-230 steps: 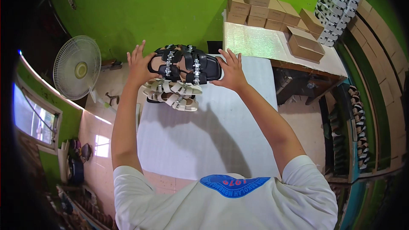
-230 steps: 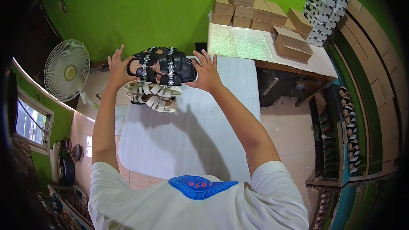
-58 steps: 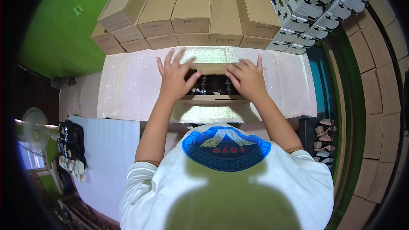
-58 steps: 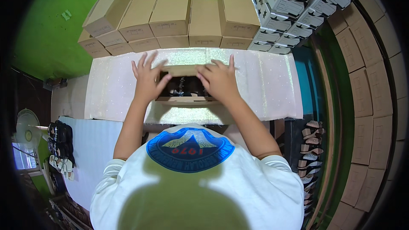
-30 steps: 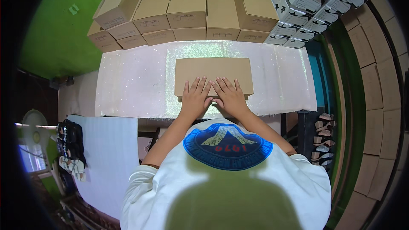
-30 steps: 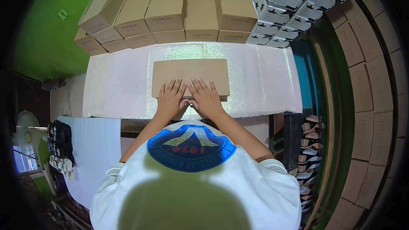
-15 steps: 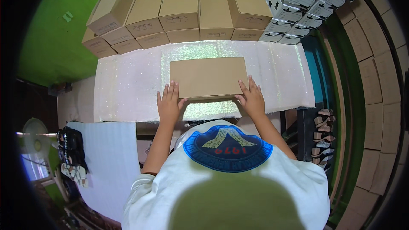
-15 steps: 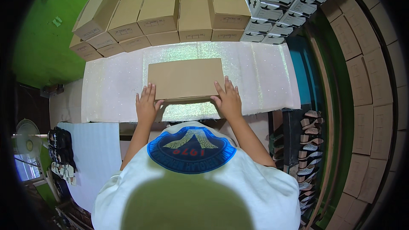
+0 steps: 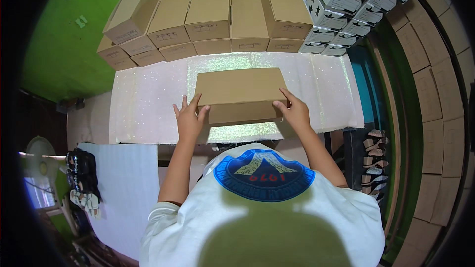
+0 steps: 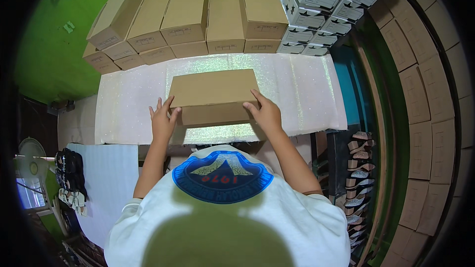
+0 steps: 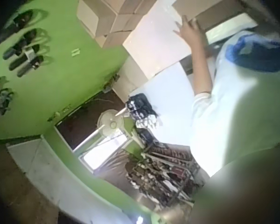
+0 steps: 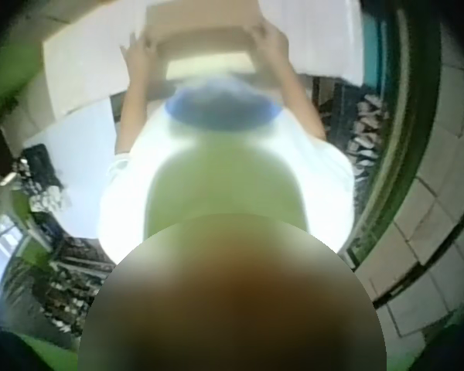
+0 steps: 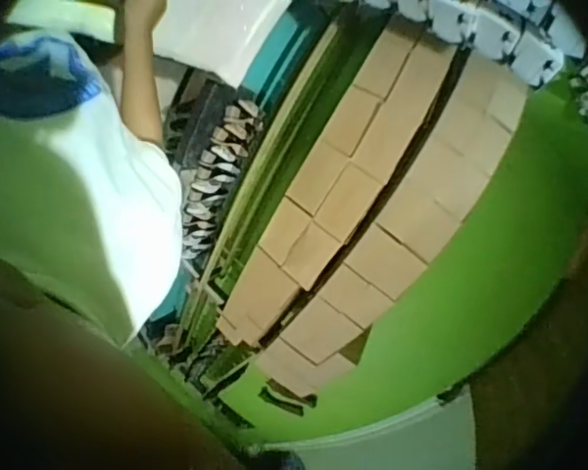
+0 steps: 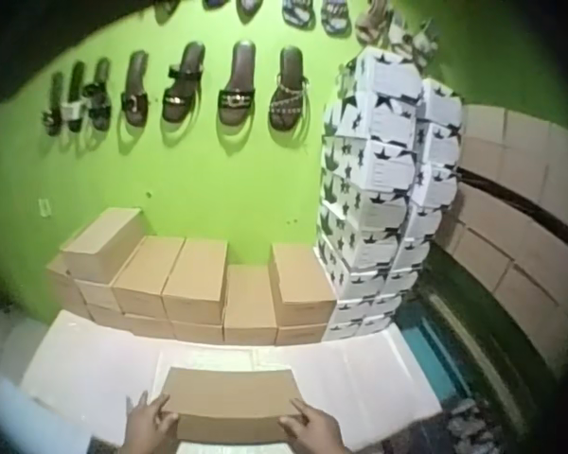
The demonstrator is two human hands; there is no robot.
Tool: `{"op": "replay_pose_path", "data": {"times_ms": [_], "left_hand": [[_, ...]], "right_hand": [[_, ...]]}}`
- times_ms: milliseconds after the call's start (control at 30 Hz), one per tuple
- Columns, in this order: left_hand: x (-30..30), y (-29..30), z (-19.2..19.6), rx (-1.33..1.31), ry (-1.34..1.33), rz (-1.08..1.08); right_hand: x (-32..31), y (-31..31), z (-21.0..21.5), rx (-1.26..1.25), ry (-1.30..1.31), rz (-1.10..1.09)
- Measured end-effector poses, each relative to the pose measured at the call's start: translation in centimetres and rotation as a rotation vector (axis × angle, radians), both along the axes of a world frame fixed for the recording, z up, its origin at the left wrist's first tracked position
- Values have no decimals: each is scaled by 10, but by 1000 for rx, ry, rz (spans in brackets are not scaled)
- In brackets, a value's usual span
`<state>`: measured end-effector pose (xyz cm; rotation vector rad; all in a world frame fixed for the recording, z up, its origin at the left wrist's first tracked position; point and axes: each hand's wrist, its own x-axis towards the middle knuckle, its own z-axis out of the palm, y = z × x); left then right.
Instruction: Packing pairs of sandals into cardboard boxes with packing paper and stacking them on a shelf.
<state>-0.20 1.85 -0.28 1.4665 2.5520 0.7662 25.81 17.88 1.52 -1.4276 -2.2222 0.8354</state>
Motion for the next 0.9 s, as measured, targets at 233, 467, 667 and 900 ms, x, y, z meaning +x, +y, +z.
{"op": "replay_pose_path", "data": {"times_ms": [233, 467, 667, 900], "left_hand": [[-22, 51, 29, -85, 22, 67], [-33, 82, 3, 120, 401, -124], [-42, 82, 27, -93, 418, -315], [-50, 95, 24, -179, 413, -326]], "right_hand": [[-30, 42, 12, 419, -107, 32], [-52, 73, -17, 708, -58, 361], [-46, 81, 5, 672, -218, 544], [-55, 92, 6, 632, -188, 586]]}}
